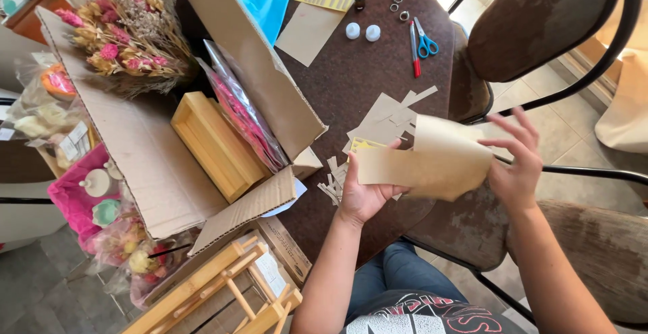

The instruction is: Organizing craft supplies into boxes and cutting paper templates with scissors

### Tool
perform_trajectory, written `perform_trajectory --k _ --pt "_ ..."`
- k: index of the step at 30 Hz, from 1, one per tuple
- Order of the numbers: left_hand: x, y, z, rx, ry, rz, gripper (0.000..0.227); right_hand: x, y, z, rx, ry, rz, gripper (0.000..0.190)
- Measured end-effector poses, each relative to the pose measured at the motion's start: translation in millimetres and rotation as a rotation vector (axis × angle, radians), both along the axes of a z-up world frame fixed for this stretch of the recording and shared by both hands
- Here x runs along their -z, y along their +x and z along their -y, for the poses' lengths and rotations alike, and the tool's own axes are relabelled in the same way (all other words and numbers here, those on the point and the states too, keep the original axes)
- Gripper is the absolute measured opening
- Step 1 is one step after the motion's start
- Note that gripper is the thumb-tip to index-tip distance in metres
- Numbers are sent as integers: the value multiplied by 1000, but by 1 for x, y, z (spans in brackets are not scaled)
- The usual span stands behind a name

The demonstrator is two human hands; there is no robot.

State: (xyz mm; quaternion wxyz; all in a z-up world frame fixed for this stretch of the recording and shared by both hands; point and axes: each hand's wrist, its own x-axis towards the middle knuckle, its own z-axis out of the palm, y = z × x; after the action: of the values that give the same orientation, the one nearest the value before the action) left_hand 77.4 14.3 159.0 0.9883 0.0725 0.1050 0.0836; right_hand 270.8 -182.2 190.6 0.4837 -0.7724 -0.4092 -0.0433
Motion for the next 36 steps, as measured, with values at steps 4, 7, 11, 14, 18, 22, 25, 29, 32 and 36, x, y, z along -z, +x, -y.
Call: perform_trajectory --k 4,7,11,14,18,22,25,29,32,36 --pt "-2 -3 -3 -6 -138 2 105 19 12 7 117 -119 -666 25" --pt "-10 -2 0 69 -201 251 119 53 18 16 129 -119 -1073 21" --pt "-25 6 5 -125 51 179 106 53 -19 18 89 -170 -1295 29" --pt "4 0 0 -401 566 -305 63 95 -27 34 -41 -202 -1459 24" --pt "74 -18 17 -676 1109 -1078 18 109 -32 39 -197 -181 -1485 19" --pt "57 -33 26 -145 690 -896 62 105 -33 35 -200 -194 -1436 19" --pt "39 -21 21 -75 5 -417 77 103 -29 32 -230 -229 -1414 18" --pt "8 -14 21 -261 152 -412 27 84 -28 29 -275 -310 -1304 16" --pt "13 -13 25 -277 288 -428 29 83 -24 28 -279 -326 -1278 16" --pt "51 -14 35 -253 372 -480 28 74 -21 22 -288 -337 -1264 11"
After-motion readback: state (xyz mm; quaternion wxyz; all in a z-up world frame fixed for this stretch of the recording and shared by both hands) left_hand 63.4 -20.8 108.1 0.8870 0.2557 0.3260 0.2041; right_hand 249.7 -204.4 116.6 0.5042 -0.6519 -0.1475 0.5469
